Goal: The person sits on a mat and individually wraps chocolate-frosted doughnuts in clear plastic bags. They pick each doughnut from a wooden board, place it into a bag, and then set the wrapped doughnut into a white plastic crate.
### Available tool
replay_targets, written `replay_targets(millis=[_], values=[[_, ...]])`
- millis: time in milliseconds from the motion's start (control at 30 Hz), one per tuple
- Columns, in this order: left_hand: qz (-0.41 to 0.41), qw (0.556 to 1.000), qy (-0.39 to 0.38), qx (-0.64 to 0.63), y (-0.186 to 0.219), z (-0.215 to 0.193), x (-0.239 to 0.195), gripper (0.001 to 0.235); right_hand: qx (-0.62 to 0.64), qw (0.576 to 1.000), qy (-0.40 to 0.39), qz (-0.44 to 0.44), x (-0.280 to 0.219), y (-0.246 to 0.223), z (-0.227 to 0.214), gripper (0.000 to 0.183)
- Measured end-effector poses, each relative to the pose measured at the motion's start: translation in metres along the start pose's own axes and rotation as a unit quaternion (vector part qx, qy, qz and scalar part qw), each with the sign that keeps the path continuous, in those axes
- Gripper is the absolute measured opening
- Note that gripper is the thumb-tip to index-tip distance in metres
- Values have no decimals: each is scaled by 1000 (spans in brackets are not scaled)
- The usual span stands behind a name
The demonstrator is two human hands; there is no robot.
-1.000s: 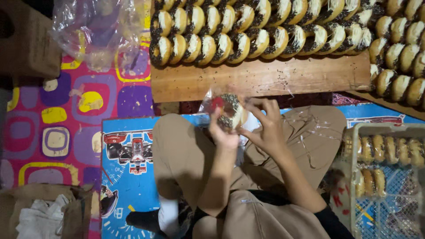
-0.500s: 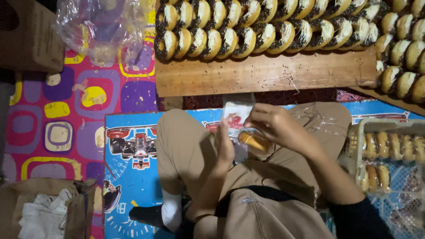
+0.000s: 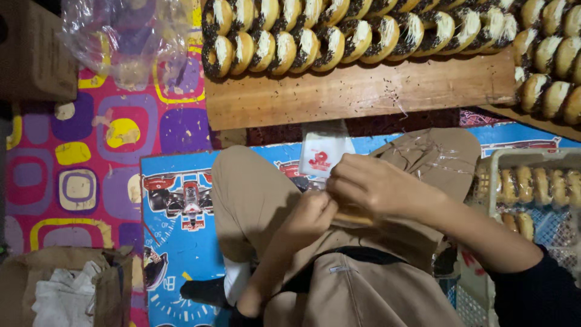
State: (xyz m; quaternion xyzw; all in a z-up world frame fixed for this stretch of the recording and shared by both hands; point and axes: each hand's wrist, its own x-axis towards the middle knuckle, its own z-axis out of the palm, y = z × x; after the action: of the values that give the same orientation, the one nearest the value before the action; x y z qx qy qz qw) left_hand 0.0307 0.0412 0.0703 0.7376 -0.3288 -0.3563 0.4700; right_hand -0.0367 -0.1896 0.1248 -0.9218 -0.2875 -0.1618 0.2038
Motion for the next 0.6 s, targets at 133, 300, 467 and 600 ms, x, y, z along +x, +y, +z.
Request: replay_targets(millis=[133,300,467,600], values=[[157,874,267,375,24,-41,-28,29,-210,755,-367,501,-23,42,-8,29],[-12,889,373,264,46,-35,-29,45,-258,889,-198,324,8,-5,21,88],[106,837,429,323,46,-32,-33,40,259,870,84,411,54,-46,87,90],[7,908,419,10,0,-40,-33,31,539,757,119,349,44,-46,99,83]])
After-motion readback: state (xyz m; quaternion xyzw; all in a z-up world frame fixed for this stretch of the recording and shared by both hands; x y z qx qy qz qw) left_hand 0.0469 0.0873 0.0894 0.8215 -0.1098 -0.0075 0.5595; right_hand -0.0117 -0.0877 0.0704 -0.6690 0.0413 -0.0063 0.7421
